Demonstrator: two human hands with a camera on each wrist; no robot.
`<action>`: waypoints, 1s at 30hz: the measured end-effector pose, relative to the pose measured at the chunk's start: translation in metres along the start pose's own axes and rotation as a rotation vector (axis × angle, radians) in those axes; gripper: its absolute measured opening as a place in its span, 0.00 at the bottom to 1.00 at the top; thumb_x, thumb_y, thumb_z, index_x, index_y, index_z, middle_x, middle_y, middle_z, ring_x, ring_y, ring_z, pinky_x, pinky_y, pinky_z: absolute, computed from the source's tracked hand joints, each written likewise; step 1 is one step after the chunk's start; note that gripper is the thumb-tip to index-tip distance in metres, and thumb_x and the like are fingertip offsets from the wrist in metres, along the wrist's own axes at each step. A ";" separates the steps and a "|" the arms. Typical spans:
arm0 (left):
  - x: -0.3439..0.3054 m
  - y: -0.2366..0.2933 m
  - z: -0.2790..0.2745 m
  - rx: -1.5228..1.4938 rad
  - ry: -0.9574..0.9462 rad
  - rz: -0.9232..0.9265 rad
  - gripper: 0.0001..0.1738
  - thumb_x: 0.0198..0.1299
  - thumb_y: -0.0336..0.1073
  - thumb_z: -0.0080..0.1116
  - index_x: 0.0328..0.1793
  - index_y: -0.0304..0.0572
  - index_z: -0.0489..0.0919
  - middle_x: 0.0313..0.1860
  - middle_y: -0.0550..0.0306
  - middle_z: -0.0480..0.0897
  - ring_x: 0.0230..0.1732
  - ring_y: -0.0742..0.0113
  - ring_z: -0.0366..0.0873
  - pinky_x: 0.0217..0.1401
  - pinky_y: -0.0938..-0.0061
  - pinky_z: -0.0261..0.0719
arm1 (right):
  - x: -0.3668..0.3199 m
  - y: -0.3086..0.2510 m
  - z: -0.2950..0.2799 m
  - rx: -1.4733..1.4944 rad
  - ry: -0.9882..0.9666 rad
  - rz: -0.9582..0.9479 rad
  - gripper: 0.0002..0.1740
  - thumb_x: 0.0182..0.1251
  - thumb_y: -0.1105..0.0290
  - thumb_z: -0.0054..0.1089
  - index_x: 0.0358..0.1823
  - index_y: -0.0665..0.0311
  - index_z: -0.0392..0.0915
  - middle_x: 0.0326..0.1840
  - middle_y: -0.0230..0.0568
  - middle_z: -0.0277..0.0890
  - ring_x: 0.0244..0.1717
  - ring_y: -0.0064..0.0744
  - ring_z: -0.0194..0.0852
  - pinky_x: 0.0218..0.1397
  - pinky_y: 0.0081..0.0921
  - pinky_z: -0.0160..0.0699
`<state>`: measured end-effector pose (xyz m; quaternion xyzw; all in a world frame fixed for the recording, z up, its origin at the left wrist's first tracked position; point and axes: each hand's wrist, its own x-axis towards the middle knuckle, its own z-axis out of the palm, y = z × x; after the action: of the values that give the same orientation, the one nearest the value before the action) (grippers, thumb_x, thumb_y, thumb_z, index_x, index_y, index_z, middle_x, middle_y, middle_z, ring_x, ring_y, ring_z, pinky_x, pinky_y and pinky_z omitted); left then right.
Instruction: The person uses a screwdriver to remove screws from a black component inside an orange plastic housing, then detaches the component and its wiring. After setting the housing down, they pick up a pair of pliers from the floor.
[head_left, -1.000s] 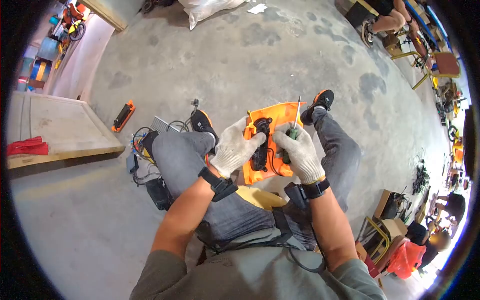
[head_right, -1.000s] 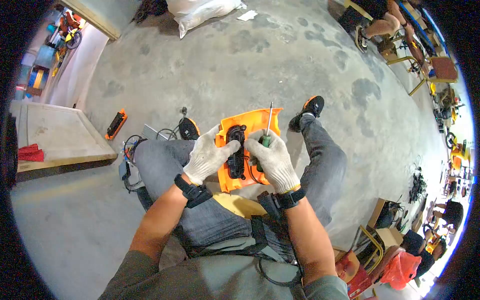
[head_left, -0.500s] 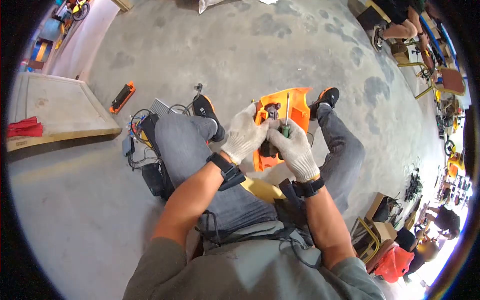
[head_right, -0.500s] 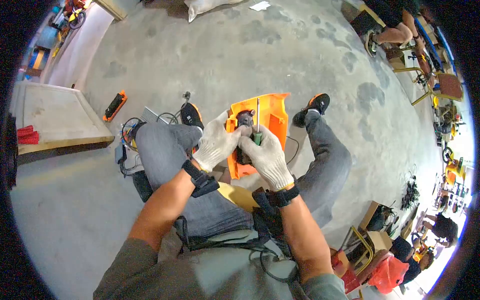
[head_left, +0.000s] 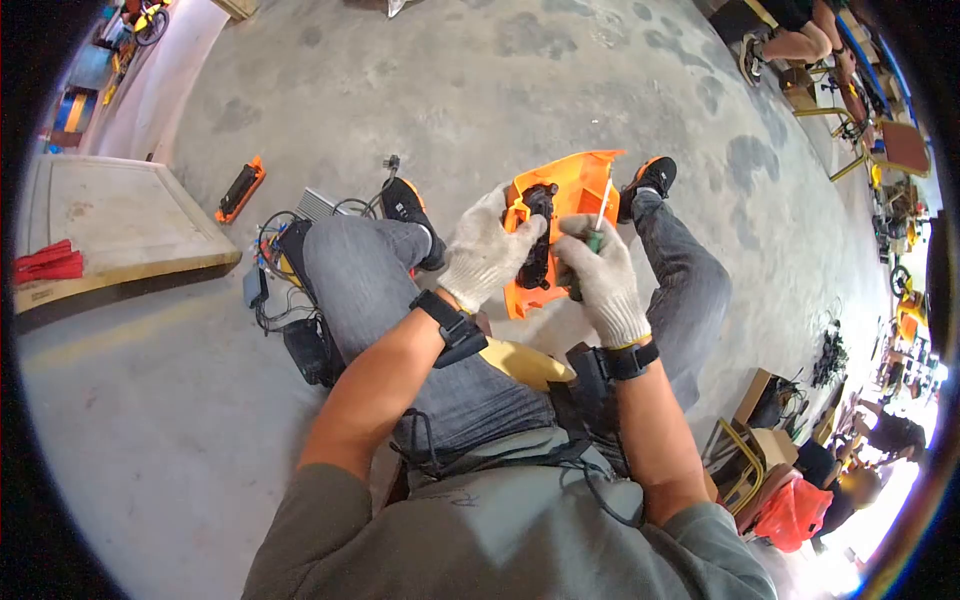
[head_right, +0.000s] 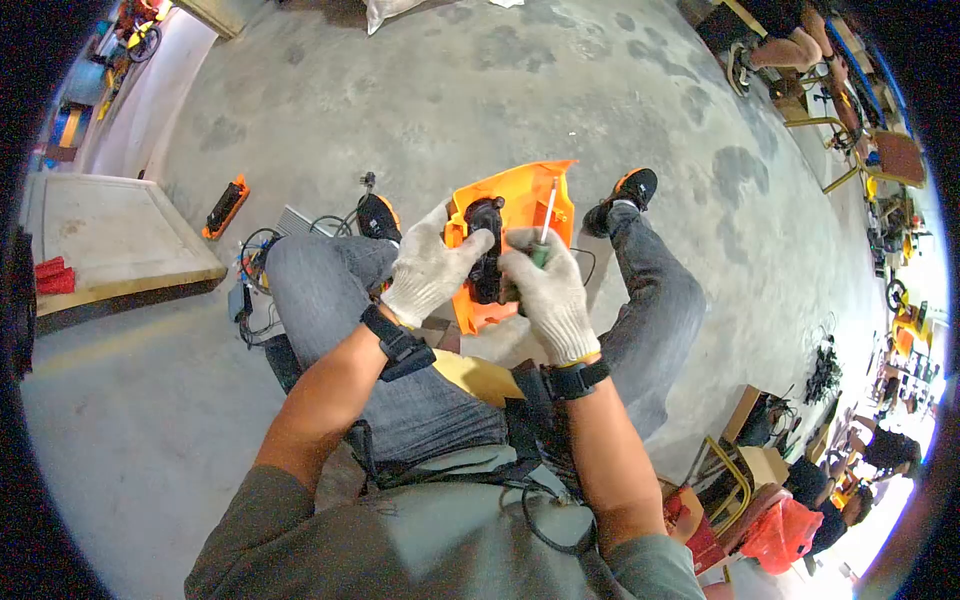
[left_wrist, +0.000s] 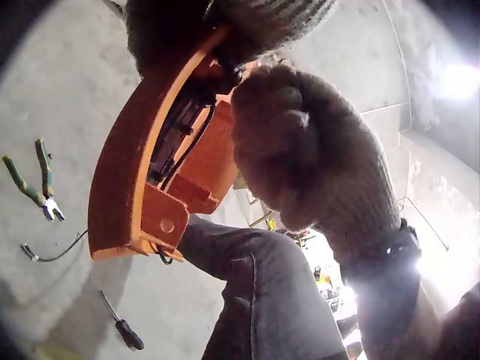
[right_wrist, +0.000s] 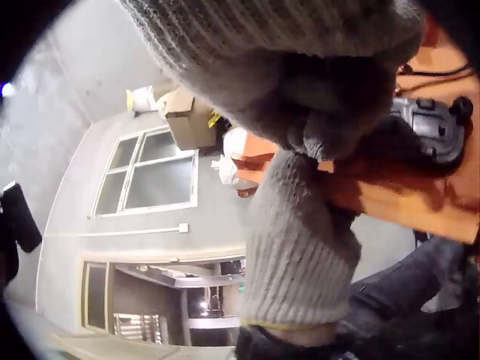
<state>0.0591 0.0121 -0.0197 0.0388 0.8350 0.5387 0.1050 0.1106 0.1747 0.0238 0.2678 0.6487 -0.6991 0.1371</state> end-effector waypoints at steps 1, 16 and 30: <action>-0.001 0.005 -0.003 -0.086 -0.025 -0.040 0.22 0.66 0.35 0.67 0.65 0.39 0.83 0.49 0.46 0.91 0.49 0.55 0.91 0.53 0.65 0.87 | 0.003 0.006 -0.009 -0.018 0.067 -0.073 0.18 0.70 0.72 0.65 0.59 0.68 0.78 0.41 0.32 0.80 0.35 0.20 0.78 0.40 0.20 0.80; 0.001 0.011 -0.011 -0.016 -0.095 -0.172 0.25 0.64 0.46 0.71 0.63 0.40 0.82 0.47 0.49 0.90 0.48 0.53 0.89 0.54 0.61 0.83 | 0.028 0.034 -0.077 0.217 0.254 -0.013 0.18 0.68 0.77 0.57 0.59 0.70 0.78 0.33 0.36 0.78 0.27 0.24 0.75 0.31 0.22 0.78; 0.001 0.004 -0.006 -0.036 -0.127 -0.088 0.28 0.64 0.38 0.70 0.70 0.39 0.79 0.50 0.53 0.90 0.48 0.64 0.89 0.53 0.68 0.85 | 0.044 0.029 -0.045 0.602 0.044 0.331 0.03 0.68 0.77 0.61 0.39 0.68 0.76 0.28 0.35 0.75 0.22 0.23 0.72 0.22 0.22 0.74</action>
<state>0.0567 0.0084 -0.0141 0.0344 0.8178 0.5449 0.1819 0.0988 0.2221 -0.0250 0.4129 0.3639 -0.8214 0.1497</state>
